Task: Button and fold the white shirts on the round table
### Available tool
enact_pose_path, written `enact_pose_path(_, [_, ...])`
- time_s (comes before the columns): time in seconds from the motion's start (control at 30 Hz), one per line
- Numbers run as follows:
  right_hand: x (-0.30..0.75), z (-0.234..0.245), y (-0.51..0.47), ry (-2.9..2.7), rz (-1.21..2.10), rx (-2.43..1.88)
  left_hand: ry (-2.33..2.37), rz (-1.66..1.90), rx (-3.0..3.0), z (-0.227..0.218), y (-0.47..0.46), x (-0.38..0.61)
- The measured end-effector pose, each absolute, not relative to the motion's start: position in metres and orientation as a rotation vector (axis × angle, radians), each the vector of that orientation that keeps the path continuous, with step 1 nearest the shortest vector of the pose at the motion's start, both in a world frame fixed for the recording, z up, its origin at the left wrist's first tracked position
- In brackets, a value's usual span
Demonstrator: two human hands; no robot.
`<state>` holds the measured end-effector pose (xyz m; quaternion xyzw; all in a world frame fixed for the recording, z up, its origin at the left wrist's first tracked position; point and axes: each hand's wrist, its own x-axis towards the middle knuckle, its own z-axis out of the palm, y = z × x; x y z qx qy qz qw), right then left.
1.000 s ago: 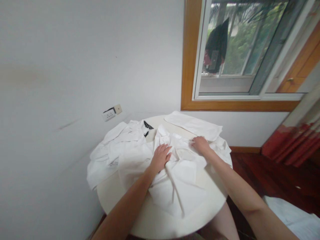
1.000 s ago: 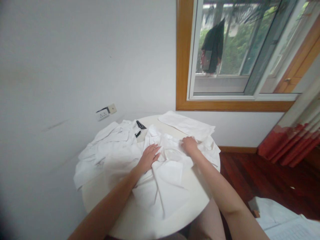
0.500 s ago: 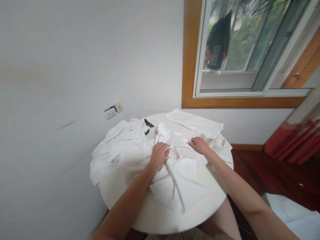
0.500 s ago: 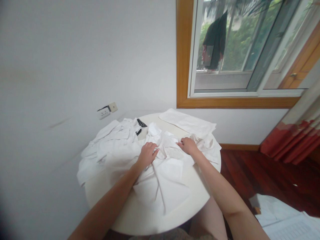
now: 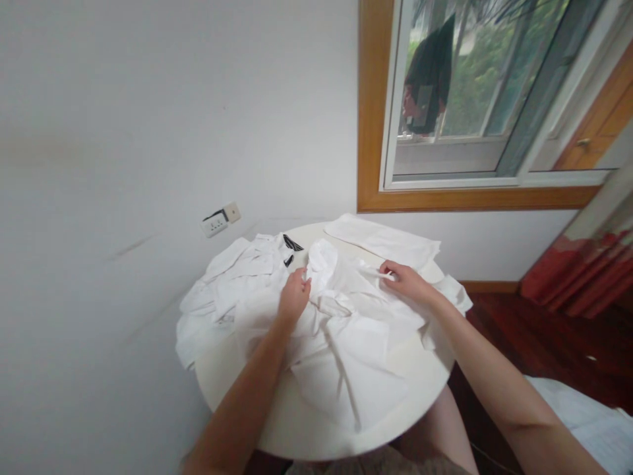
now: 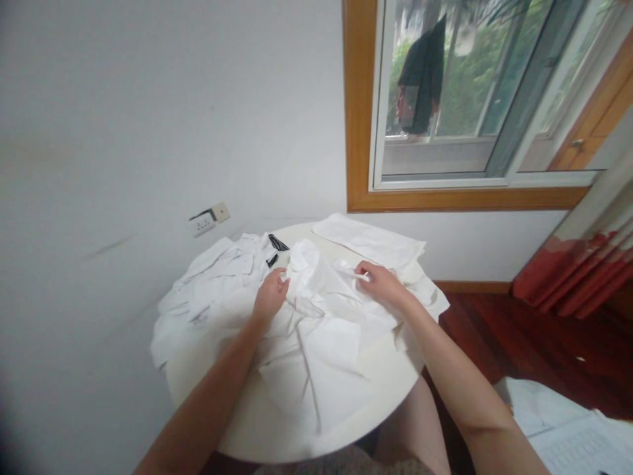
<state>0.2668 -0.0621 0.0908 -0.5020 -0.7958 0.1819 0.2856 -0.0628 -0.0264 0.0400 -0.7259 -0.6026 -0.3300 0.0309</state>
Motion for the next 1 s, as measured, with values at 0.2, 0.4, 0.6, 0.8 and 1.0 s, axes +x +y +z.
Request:
enact_pose_path(0.2, [0.272,0.105,-0.071,-2.431,1.210,-1.073,-1.899,-0.854,-2.239,0.036,0.006,-0.069])
enact_pose_path(0.4, [0.262,0.102,-0.008,-2.272,0.913,-1.805,-1.930,-0.649,-2.243,0.034,0.039,-0.061])
enact_pose_path(0.6, [0.220,0.081,0.025,-2.434,0.412,-1.803,-1.911,-0.618,-2.306,0.009,0.035,-0.051])
enact_pose_path(0.8, [0.216,0.081,0.025,-2.221,0.335,-1.782,-1.840,-0.567,-2.472,0.020,0.020,-0.051])
enact_pose_path(1.0, [0.286,0.106,0.025,-1.844,0.213,-1.851,-1.856,-0.484,-2.419,0.028,0.007,-0.047])
